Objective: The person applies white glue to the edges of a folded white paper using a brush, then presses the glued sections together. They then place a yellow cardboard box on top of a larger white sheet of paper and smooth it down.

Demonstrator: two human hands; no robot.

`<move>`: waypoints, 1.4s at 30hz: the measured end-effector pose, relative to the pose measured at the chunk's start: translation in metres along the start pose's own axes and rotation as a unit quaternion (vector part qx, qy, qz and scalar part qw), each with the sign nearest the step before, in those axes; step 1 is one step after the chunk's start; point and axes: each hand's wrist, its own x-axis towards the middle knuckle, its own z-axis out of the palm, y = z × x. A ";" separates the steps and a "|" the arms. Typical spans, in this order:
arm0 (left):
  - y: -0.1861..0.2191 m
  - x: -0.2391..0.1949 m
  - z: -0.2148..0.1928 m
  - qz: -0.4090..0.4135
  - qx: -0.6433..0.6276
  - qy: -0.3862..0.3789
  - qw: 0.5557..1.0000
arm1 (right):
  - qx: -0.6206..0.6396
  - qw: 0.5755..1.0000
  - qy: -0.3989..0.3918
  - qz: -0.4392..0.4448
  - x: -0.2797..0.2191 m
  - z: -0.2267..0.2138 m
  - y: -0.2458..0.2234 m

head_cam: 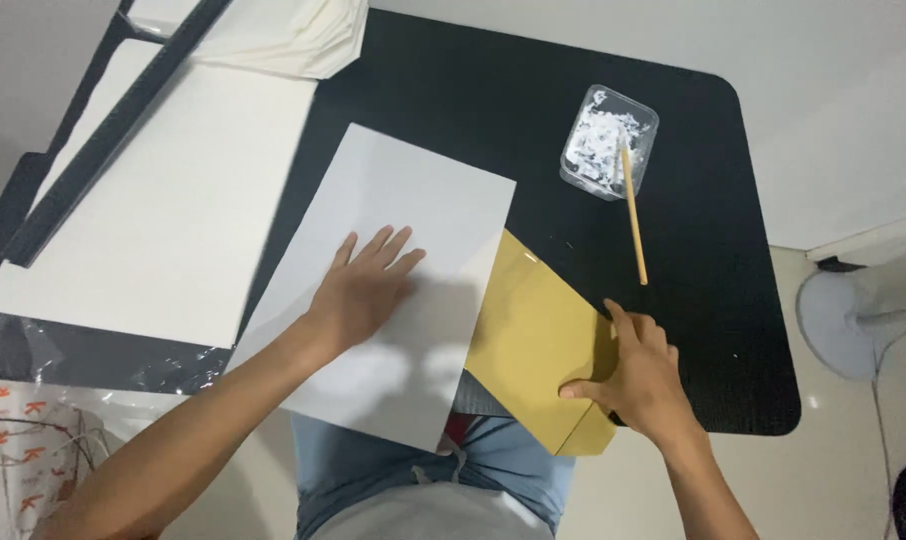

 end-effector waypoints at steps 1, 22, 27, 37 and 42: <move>0.000 0.006 0.007 0.003 0.000 -0.001 1.000 | 0.000 1.000 0.000 0.003 -0.003 0.001 0.004; 0.034 0.056 0.039 0.206 -0.002 0.274 0.939 | 0.521 0.787 0.295 -0.149 -0.011 -0.018 0.117; 0.036 0.061 0.044 0.358 -0.020 0.332 0.873 | 0.539 0.794 0.206 -0.193 0.045 -0.003 0.049; 0.033 0.021 0.044 0.257 0.114 0.295 0.913 | 0.684 0.724 0.040 -0.079 0.096 0.022 -0.025; 0.019 -0.009 0.023 0.097 -0.050 -0.012 0.994 | 0.691 0.719 0.058 -0.043 0.102 0.032 -0.009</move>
